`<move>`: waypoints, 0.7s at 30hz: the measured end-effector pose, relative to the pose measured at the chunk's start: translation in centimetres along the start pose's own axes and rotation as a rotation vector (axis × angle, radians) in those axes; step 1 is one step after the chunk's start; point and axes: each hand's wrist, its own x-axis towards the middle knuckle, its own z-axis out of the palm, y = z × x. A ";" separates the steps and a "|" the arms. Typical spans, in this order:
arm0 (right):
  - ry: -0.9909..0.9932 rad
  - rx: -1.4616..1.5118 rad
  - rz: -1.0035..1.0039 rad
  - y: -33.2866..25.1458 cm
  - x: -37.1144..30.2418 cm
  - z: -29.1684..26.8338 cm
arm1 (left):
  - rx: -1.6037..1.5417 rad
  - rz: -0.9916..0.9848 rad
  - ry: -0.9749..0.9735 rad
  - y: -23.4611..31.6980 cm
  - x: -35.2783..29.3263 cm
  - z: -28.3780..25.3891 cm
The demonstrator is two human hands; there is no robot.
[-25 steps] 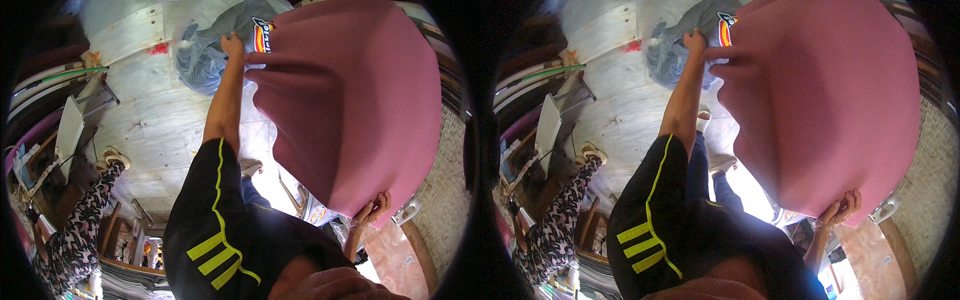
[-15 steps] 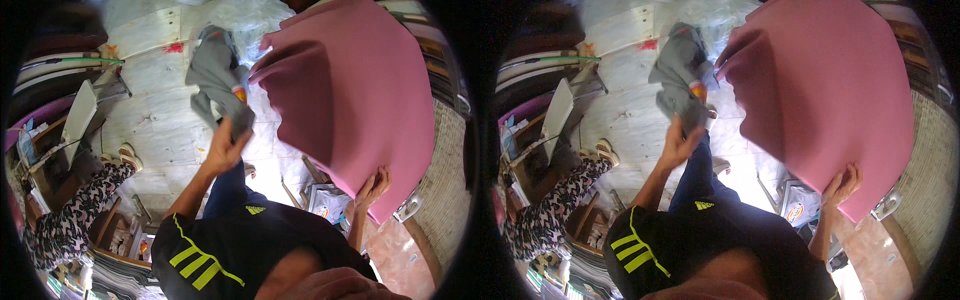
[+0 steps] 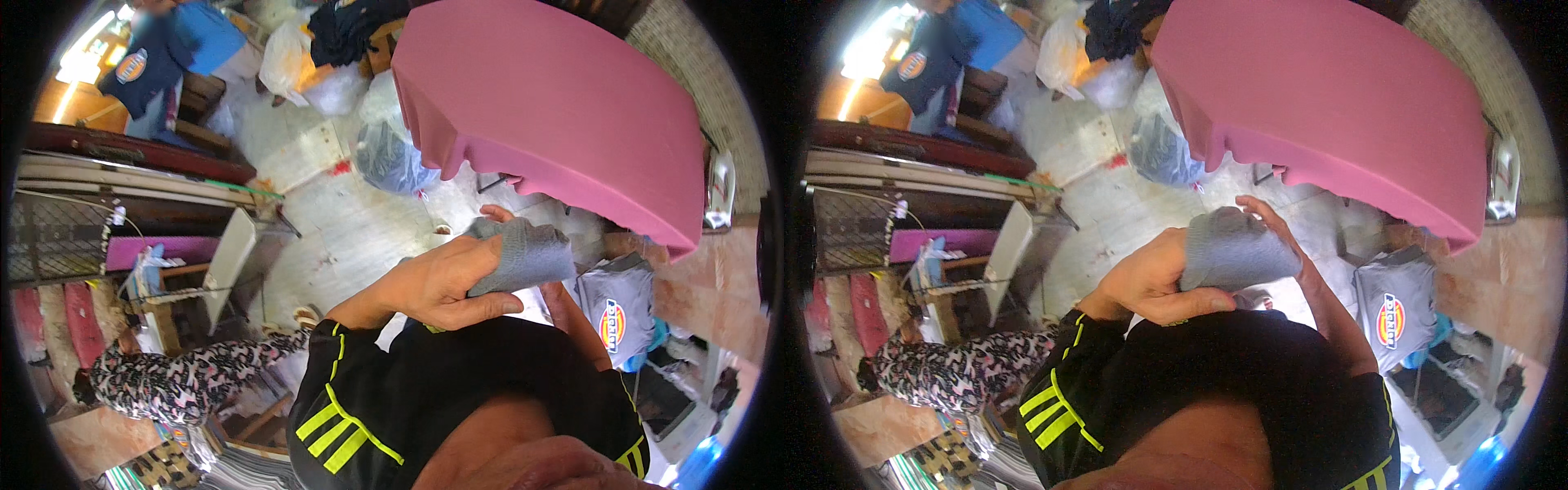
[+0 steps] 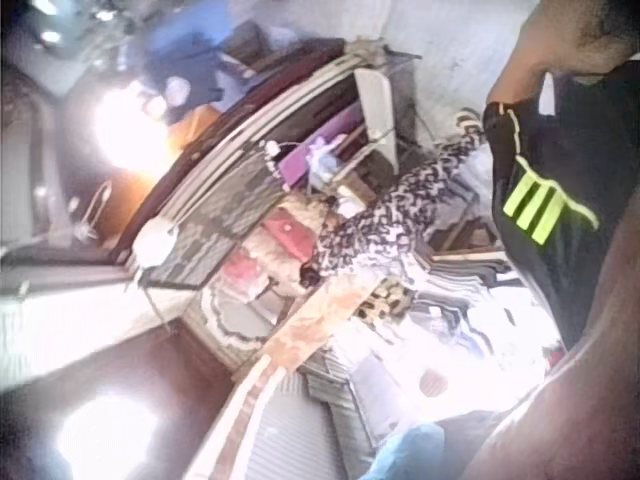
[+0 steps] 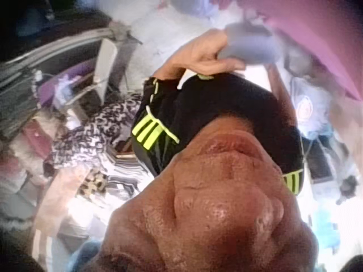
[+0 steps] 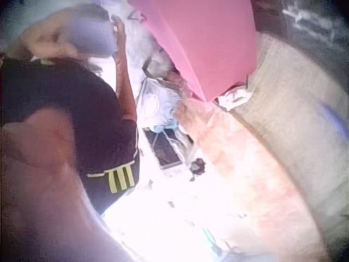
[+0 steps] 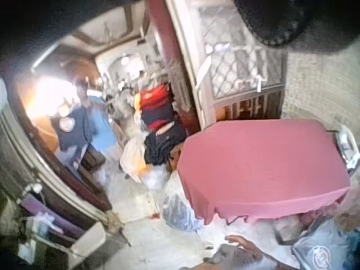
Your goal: The person irons a gray t-shirt on a pink ironing board. They use a white steam iron to press the front and back of the shirt, frequently adjusting the fabric and flipping the garment to ensure all areas are smoothed.
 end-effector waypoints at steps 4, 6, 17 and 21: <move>0.072 -0.143 0.014 2.3 -5.7 -2.5 | 0.058 0.093 0.123 5.9 2.2 2.7; 0.161 -0.353 0.019 4.0 -8.3 -4.6 | 0.019 0.161 0.347 7.4 3.5 4.2; 0.249 -0.129 0.320 0.5 -19.5 -8.0 | -0.166 0.426 0.769 7.7 14.0 0.6; 0.792 -0.130 -0.050 -5.0 -23.2 -14.8 | -0.195 0.450 0.708 3.8 18.2 -8.1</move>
